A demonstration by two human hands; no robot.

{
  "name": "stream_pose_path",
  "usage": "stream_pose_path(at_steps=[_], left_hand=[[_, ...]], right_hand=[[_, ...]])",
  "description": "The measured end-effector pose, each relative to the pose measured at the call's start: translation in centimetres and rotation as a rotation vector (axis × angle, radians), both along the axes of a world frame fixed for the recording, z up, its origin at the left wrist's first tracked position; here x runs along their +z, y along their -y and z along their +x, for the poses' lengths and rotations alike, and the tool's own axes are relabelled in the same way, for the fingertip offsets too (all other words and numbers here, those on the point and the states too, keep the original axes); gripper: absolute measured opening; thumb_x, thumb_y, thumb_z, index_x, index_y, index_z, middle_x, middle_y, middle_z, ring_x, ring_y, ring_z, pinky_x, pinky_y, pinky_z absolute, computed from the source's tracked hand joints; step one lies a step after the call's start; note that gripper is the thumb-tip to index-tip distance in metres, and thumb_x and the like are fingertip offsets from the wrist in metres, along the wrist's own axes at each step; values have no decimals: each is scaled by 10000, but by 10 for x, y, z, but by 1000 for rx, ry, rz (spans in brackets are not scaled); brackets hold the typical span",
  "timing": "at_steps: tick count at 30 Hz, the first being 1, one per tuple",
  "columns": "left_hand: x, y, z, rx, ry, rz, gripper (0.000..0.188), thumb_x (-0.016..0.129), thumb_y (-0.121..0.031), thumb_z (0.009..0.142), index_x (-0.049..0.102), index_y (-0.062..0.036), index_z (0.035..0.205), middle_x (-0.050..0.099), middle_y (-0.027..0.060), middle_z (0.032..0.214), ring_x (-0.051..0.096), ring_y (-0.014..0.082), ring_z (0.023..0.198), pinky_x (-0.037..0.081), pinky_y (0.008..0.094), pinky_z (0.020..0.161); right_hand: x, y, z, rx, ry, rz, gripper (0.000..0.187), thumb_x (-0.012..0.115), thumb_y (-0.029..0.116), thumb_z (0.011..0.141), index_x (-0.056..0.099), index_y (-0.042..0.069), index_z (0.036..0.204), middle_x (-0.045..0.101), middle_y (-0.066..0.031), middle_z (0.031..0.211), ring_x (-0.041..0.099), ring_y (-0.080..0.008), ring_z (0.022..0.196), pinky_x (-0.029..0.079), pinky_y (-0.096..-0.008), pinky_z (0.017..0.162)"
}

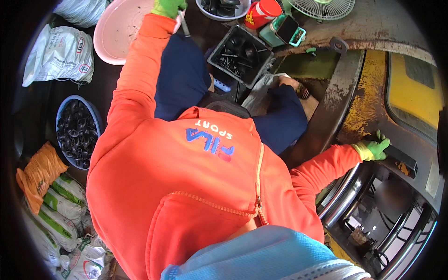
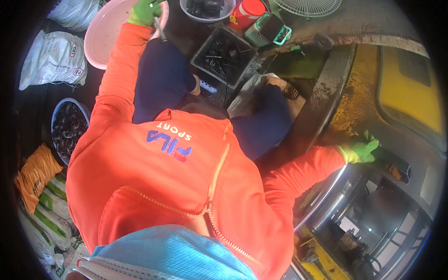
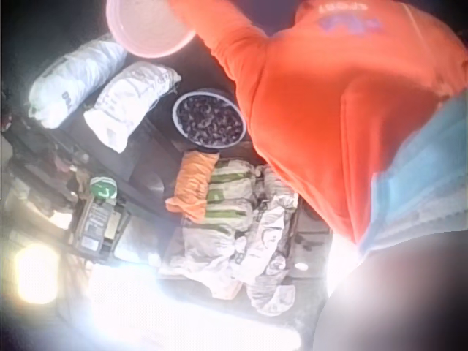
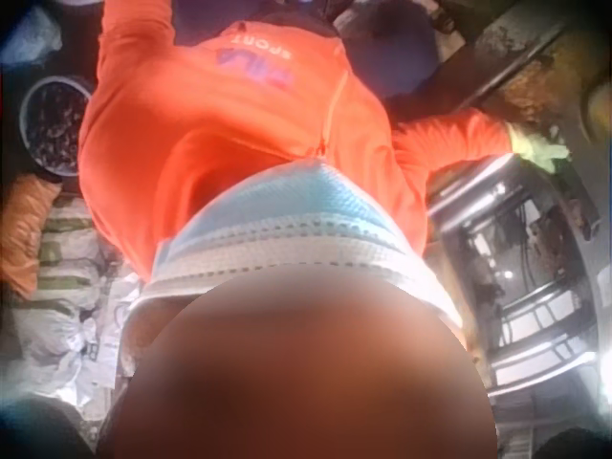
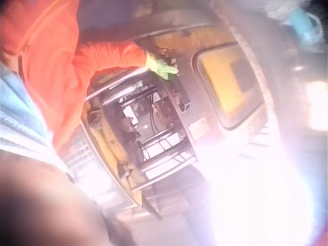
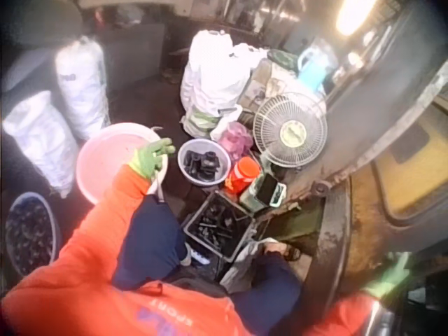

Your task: The person sits on the floor and uses a metal tool to scrape and clean small black metal parts. They repeatedly pick up parts, scrape them, and place them into a white bowl. The person also inspects the parts by holding them up to the camera.

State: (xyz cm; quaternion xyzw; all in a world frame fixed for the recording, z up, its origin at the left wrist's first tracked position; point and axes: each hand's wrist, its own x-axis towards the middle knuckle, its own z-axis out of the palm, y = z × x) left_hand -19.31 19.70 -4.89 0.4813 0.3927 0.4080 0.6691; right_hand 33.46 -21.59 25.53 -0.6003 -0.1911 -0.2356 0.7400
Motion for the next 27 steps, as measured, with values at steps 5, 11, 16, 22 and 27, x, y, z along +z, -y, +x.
stream_pose_path(at_steps=[5,11,16,22,27], left_hand=[[0,94,128,-109,660,-329,213,527,-143,832,480,-39,1012,459,90,923,385,179,741,350,279,659],[-69,213,177,-204,275,-369,143,548,-87,844,537,-53,706,477,38,585,455,140,485,406,280,469],[-85,215,176,-114,327,-878,155,555,-152,871,538,-98,727,485,-6,572,416,135,408,363,291,398],[-90,207,159,-76,227,-881,213,539,-134,884,475,-142,681,439,-22,560,392,127,418,329,280,405],[-83,213,148,-186,281,-810,255,573,-149,864,477,-114,630,440,8,534,391,144,406,316,293,391]], right_hand=[[-14,6,-87,-413,853,-159,385,684,191,782,527,7,1081,568,-148,1004,553,-257,913,475,-350,778],[18,42,-80,-396,935,-259,365,687,144,759,537,-22,1047,571,-152,1005,576,-268,921,472,-370,859],[61,92,-65,-981,1161,-235,337,665,235,790,564,12,1022,598,-129,948,586,-300,837,459,-422,784],[73,147,-100,-1073,1182,-621,343,642,258,813,559,23,1049,600,-108,931,582,-280,797,449,-405,738],[64,173,-130,-1138,1123,-884,348,624,276,832,554,33,1071,601,-90,917,579,-263,764,441,-392,701]])
